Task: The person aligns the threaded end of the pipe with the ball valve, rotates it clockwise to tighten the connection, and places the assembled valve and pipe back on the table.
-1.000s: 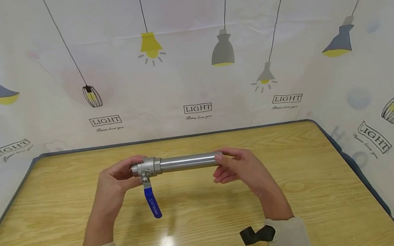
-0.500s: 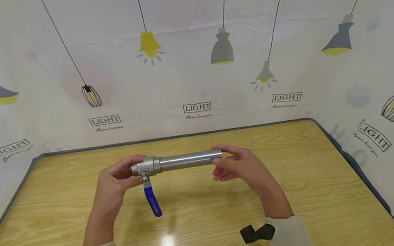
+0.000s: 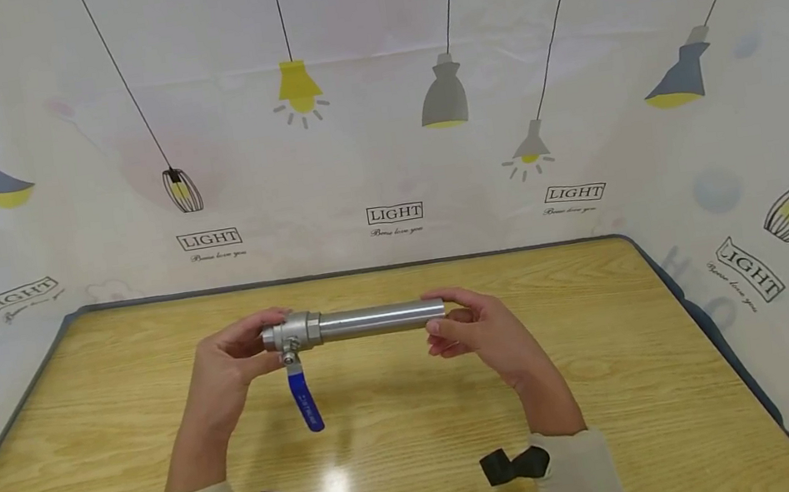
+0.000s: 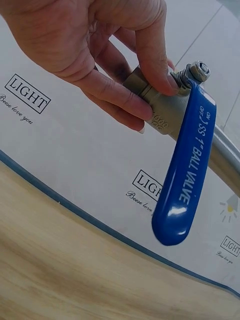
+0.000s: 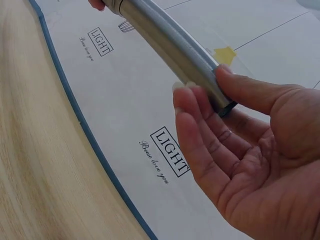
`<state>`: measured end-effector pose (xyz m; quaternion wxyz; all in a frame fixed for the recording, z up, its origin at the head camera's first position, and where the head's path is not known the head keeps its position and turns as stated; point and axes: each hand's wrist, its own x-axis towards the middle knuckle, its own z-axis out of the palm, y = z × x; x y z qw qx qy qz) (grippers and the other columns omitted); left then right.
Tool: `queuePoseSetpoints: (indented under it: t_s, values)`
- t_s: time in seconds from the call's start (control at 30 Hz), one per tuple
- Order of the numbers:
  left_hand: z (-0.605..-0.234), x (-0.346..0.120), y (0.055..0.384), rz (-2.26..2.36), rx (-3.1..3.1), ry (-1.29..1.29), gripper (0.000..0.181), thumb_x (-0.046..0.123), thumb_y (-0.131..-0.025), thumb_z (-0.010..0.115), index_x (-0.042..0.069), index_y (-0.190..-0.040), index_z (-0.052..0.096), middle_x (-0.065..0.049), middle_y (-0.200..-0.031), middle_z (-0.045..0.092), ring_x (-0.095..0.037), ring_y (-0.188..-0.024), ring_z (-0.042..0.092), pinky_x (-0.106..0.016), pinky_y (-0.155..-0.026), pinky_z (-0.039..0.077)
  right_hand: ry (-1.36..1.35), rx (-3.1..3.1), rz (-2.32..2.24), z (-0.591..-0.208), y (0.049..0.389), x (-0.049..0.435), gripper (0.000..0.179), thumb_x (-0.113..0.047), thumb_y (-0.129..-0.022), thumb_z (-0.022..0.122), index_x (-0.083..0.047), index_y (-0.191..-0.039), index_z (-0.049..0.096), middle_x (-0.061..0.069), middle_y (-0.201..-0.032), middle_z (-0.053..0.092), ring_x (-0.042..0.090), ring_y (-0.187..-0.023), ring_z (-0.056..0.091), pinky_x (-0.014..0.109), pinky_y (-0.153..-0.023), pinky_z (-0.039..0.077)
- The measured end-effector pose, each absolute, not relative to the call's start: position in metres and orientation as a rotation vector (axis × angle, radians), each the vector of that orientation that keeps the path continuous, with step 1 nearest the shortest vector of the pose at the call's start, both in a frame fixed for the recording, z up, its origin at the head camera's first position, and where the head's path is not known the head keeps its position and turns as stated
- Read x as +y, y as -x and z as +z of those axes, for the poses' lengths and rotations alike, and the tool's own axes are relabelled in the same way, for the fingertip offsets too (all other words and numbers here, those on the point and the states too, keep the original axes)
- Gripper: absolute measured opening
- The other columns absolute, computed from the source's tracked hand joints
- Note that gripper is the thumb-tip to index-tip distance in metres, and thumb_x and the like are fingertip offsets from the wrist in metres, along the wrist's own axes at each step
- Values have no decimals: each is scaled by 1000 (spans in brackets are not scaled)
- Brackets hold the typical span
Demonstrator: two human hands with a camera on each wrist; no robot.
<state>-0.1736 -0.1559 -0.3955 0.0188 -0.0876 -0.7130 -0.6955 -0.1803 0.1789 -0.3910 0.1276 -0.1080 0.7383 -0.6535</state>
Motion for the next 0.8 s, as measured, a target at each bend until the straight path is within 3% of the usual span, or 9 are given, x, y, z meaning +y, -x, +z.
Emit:
queuePoseSetpoints:
  t_s: [0.33, 0.6, 0.8]
  values:
    - [-396, -155, 173, -2172, -2212, 281, 43, -11, -76, 73, 2, -116, 68, -5, -116, 68, -24, -104, 63, -34, -83, 57, 285, 2146, -1897, -391, 180, 176, 42, -29, -96, 62, 3, -123, 56, 11, -94, 65, 24, -89, 68, 38, -84, 58]
    - [-395, -155, 174, -2165, -2210, 289, 43, -12, -76, 72, 2, -116, 68, -5, -117, 68, -24, -105, 62, -34, -83, 57, 331, 2142, -1906, -389, 180, 179, 58, -20, -93, 67, -10, -145, 43, 12, -100, 68, 22, -89, 69, 38, -83, 58]
    - [-395, -155, 173, -2170, -2213, 282, 42, -11, -77, 72, 3, -116, 68, -5, -119, 67, -25, -106, 62, -35, -83, 58, 335, 2115, -1931, -388, 178, 178, 54, -13, -89, 70, -6, -138, 49, 13, -99, 68, 22, -88, 71, 38, -82, 58]
